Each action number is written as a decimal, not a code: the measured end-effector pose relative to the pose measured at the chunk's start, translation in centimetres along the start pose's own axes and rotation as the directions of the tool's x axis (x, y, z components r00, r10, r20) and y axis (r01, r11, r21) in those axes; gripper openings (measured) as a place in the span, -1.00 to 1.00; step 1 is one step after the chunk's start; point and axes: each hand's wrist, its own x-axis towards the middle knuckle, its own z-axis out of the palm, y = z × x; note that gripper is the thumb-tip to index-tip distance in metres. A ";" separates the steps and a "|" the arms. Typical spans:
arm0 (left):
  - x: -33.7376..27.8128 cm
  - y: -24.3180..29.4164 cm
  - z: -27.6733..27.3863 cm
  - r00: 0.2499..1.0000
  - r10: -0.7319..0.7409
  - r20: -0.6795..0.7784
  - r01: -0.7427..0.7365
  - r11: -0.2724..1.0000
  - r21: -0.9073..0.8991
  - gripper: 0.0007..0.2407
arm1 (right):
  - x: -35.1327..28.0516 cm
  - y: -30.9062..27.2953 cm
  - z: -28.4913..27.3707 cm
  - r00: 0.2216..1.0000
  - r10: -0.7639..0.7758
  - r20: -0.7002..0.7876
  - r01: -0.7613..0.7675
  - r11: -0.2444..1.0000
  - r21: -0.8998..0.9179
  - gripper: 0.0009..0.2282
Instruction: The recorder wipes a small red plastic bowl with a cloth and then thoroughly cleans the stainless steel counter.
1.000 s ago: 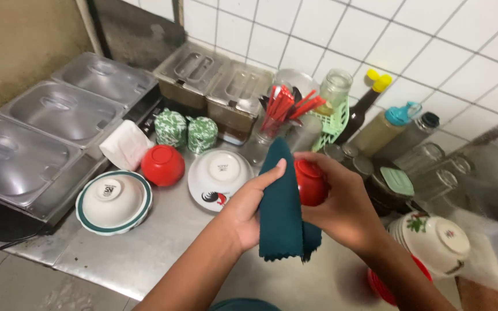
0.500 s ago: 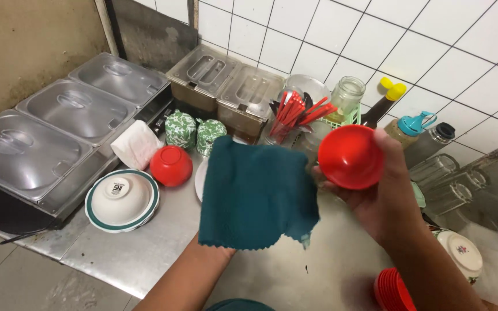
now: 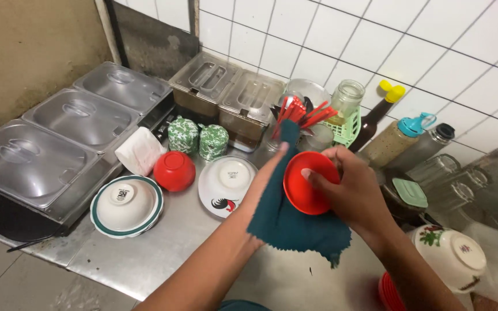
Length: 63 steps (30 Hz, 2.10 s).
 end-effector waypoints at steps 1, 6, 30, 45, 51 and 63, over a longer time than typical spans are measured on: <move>-0.2 -0.1 1.3 1.000 -0.008 -0.001 0.008 1.000 -0.003 -0.59 | -0.3 0.2 -0.1 1.000 0.008 -0.004 -0.008 1.000 -0.002 -0.75; 2.1 -2.4 2.4 0.938 -0.347 0.025 0.347 0.933 -0.093 -0.46 | -1.7 1.5 -1.7 0.985 -0.043 -0.167 0.016 0.987 -0.159 -0.66; -0.9 -14.7 2.5 0.908 -0.321 -0.269 0.307 0.947 -0.091 -0.47 | -14.1 7.1 -7.8 0.990 0.087 0.108 -0.082 0.996 -0.046 -0.16; 0.1 -13.2 -5.2 0.966 -0.128 -0.225 0.108 0.989 -0.096 -0.77 | -11.7 4.9 -5.7 0.971 -0.065 0.231 0.130 0.951 -0.280 -0.43; -2.8 -10.5 2.1 0.969 -0.176 -0.174 0.157 0.980 -0.120 -0.63 | -12.8 7.1 -3.6 0.912 -0.339 0.231 0.378 0.913 -0.151 -0.56; -2.5 -11.5 -1.9 0.949 -0.080 -0.304 0.079 0.997 -0.018 -0.65 | -14.7 7.4 -2.0 0.917 -0.367 0.155 0.396 0.883 -0.254 -0.64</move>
